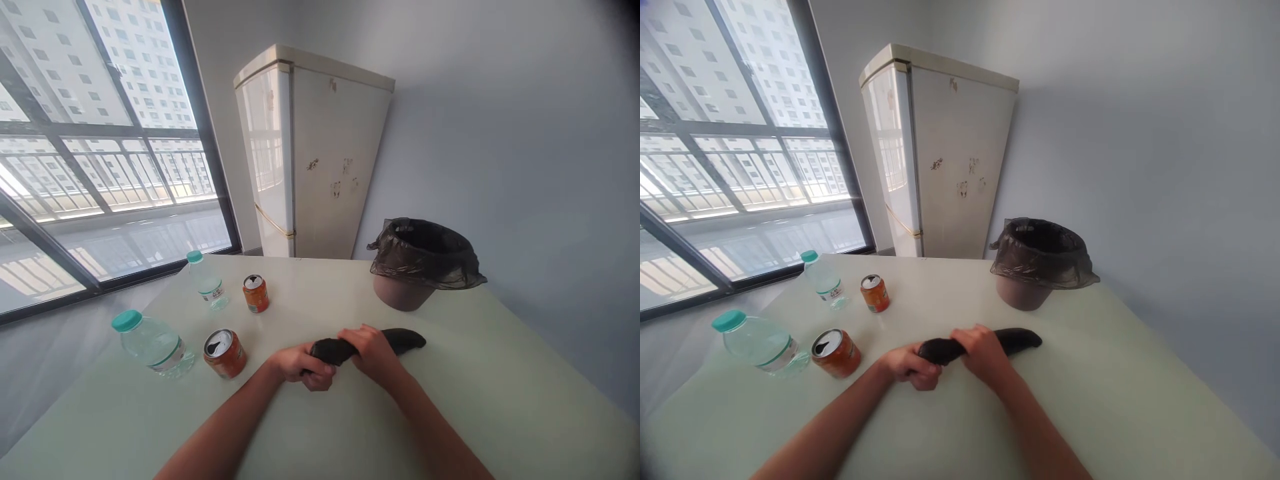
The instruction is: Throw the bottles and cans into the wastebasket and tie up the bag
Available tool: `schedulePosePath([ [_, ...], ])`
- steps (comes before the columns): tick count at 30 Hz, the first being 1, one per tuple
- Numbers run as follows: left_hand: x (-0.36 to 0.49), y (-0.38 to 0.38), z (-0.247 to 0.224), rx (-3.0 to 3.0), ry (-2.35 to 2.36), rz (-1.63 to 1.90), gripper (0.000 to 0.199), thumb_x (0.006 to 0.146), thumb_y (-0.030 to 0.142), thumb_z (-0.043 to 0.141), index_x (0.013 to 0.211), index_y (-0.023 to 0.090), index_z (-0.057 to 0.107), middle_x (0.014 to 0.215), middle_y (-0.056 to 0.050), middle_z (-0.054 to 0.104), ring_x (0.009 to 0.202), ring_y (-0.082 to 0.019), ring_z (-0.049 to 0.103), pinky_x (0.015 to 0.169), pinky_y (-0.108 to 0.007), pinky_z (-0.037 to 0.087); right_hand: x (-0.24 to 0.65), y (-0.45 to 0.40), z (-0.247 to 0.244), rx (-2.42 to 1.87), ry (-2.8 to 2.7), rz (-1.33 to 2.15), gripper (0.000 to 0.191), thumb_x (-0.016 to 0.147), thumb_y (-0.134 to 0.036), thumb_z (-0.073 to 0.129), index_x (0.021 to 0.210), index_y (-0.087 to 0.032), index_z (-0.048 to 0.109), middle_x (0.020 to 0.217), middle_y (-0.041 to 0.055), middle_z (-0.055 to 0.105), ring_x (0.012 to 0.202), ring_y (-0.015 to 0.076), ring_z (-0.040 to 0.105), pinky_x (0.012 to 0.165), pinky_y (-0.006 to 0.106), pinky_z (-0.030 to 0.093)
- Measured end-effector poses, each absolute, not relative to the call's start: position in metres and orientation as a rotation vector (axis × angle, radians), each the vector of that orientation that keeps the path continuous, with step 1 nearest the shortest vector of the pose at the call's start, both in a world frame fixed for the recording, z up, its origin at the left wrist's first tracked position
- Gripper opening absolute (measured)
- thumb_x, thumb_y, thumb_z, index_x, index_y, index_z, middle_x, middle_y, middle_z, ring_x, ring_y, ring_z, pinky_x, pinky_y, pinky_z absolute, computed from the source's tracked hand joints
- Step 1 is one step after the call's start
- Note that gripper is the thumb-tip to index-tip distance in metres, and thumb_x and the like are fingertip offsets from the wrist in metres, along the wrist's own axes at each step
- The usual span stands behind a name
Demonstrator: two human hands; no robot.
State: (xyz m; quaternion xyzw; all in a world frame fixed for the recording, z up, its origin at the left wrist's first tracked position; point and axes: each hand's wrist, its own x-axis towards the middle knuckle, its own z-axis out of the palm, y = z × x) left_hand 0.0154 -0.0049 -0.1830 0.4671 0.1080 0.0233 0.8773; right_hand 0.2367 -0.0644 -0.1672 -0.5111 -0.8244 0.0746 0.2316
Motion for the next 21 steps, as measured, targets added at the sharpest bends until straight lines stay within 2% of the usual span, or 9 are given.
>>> schedulePosePath([
  [4, -0.002, 0.014, -0.201, 0.864, 0.268, 0.299, 0.066, 0.089, 0.057, 0.062, 0.051, 0.025, 0.018, 0.039, 0.01, 0.005, 0.031, -0.005, 0.01, 0.038, -0.026, 0.01, 0.28, -0.061, -0.168, -1.671, -2.053, 0.1, 0.035, 0.074, -0.003, 0.05, 0.092, -0.027, 0.068, 0.071, 0.0, 0.066, 0.064, 0.0196, 0.052, 0.067, 0.03, 0.033],
  [7, -0.003, 0.021, -0.202, 0.809, 0.274, 0.514, 0.066, 0.097, 0.061, 0.047, 0.054, 0.024, 0.014, 0.04, 0.01, -0.002, 0.033, -0.005, 0.003, 0.038, -0.025, 0.008, 0.298, -0.061, -0.164, -1.735, -1.854, 0.177, 0.031, 0.074, -0.006, 0.051, 0.088, -0.029, 0.067, 0.071, -0.0005, 0.066, 0.063, 0.0197, 0.048, 0.065, 0.029, 0.03],
  [11, 0.003, 0.021, -0.192, 0.602, 0.212, 0.851, 0.057, 0.102, 0.045, 0.047, 0.058, 0.023, 0.018, 0.043, 0.01, 0.005, 0.035, -0.006, 0.003, 0.038, -0.022, 0.015, 0.302, -0.061, -0.155, -1.657, -1.623, 0.585, 0.016, 0.073, -0.011, 0.055, 0.067, -0.025, 0.06, 0.059, -0.002, 0.054, 0.059, 0.0175, 0.037, 0.061, 0.029, 0.023],
  [14, 0.002, 0.021, -0.186, 0.515, 0.16, 0.954, 0.052, 0.103, 0.034, 0.046, 0.06, 0.023, 0.019, 0.044, 0.01, 0.007, 0.036, -0.007, 0.002, 0.037, -0.022, 0.016, 0.303, -0.062, -0.151, -1.621, -1.481, 0.745, 0.016, 0.069, -0.014, 0.058, 0.058, -0.023, 0.051, 0.054, -0.0032, 0.045, 0.056, 0.015, 0.03, 0.059, 0.029, 0.018],
  [17, -0.001, 0.025, -0.181, 0.51, 0.137, 0.958, 0.052, 0.103, 0.033, 0.048, 0.059, 0.022, 0.023, 0.044, 0.01, 0.009, 0.036, -0.007, 0.005, 0.037, -0.021, 0.018, 0.304, -0.063, -0.151, -1.591, -1.278, 0.92, 0.015, 0.068, -0.019, 0.062, 0.058, -0.022, 0.052, 0.053, -0.003, 0.046, 0.055, 0.0137, 0.035, 0.056, 0.028, 0.02],
  [19, 0.0, 0.026, -0.177, 0.55, 0.163, 0.893, 0.05, 0.102, 0.034, 0.054, 0.06, 0.021, 0.031, 0.046, 0.009, 0.016, 0.037, -0.006, 0.014, 0.039, -0.019, 0.023, 0.299, -0.063, -0.153, -1.548, -1.11, 1.059, 0.016, 0.072, -0.03, 0.064, 0.062, -0.022, 0.054, 0.054, -0.0031, 0.046, 0.053, 0.013, 0.037, 0.053, 0.027, 0.023],
  [21, 0.007, 0.023, -0.176, 0.628, 0.227, 0.754, 0.044, 0.099, 0.038, 0.061, 0.064, 0.019, 0.043, 0.049, 0.008, 0.028, 0.04, -0.006, 0.027, 0.041, -0.018, 0.028, 0.288, -0.063, -0.155, -1.482, -0.965, 1.159, 0.025, 0.076, -0.044, 0.063, 0.068, -0.022, 0.053, 0.055, -0.0047, 0.043, 0.05, 0.0116, 0.034, 0.049, 0.026, 0.026],
])
